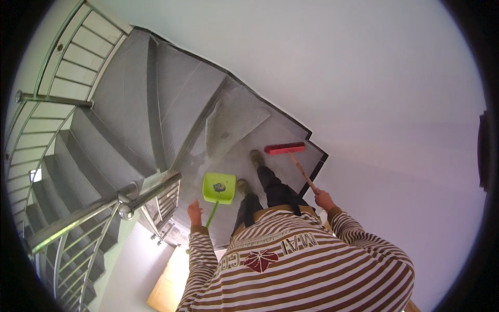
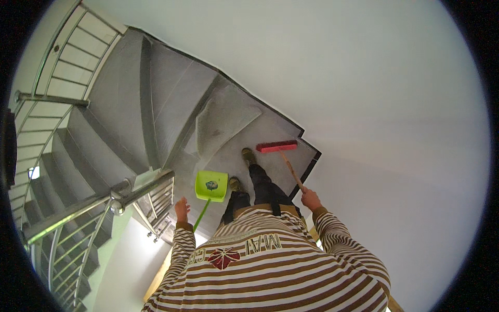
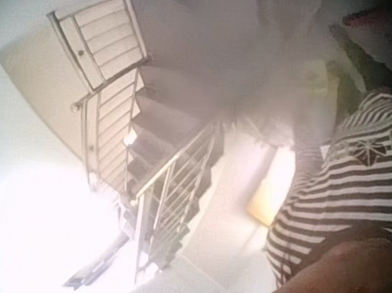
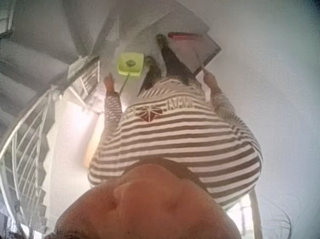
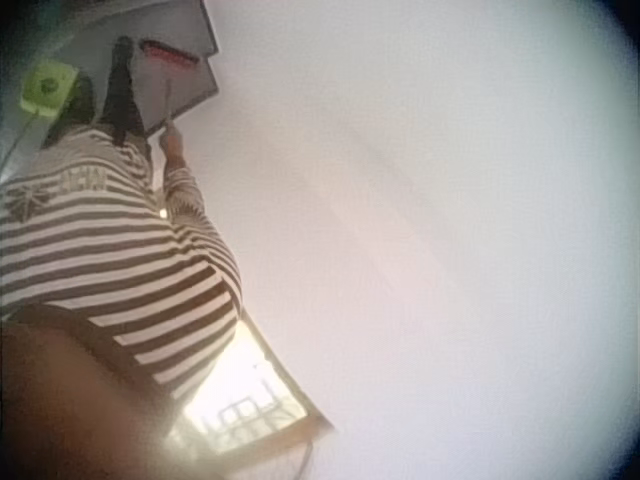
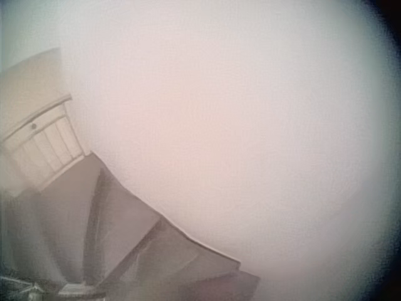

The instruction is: The person sweeps a spiral staircase using a red broom and a green dustpan. They sweep debris from each step into the dustpan and proceed downward, collecting the swept material as they go.

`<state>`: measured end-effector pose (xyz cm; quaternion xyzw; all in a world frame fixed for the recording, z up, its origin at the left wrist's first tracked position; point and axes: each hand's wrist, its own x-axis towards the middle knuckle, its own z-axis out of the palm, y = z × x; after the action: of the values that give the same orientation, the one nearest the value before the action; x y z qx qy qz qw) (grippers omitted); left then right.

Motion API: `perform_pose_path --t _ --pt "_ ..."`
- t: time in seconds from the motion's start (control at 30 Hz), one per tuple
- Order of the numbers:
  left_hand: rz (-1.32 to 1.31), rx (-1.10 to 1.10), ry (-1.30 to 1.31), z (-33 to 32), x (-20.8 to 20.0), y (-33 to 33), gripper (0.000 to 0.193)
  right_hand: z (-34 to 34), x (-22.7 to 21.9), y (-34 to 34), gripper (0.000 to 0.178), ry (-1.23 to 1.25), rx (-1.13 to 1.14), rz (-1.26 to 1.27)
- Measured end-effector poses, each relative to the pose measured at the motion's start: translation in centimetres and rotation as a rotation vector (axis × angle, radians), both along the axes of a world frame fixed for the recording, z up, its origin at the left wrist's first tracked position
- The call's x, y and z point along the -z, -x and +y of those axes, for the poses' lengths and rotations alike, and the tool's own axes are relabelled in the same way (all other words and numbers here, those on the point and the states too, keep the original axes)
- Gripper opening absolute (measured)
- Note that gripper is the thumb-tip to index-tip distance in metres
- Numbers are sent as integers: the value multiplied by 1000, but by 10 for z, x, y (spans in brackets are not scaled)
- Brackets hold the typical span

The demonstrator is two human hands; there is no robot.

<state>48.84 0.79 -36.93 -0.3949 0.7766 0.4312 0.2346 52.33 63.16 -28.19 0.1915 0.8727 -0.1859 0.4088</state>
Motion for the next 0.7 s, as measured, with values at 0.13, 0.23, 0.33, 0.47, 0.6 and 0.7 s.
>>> perform_pose_path --t 0.13,0.23,0.33,0.47,0.6,0.7 --pt "9 -242 -289 10 -16 -57 28 -6 3 -11 36 -11 3 26" --pt "66 -191 -316 32 -38 -87 27 -9 12 -15 35 -28 -28 12" --pt "93 -178 -389 48 -57 -122 27 -16 19 -22 35 -15 -14 13" --pt "59 165 -320 46 -63 -175 30 -22 31 -47 33 -49 104 -18" --pt "115 606 -138 19 -56 -232 31 -50 28 -75 31 45 164 89" --pt "-133 71 -369 -3 -64 -264 34 -70 23 -99 30 58 188 98"
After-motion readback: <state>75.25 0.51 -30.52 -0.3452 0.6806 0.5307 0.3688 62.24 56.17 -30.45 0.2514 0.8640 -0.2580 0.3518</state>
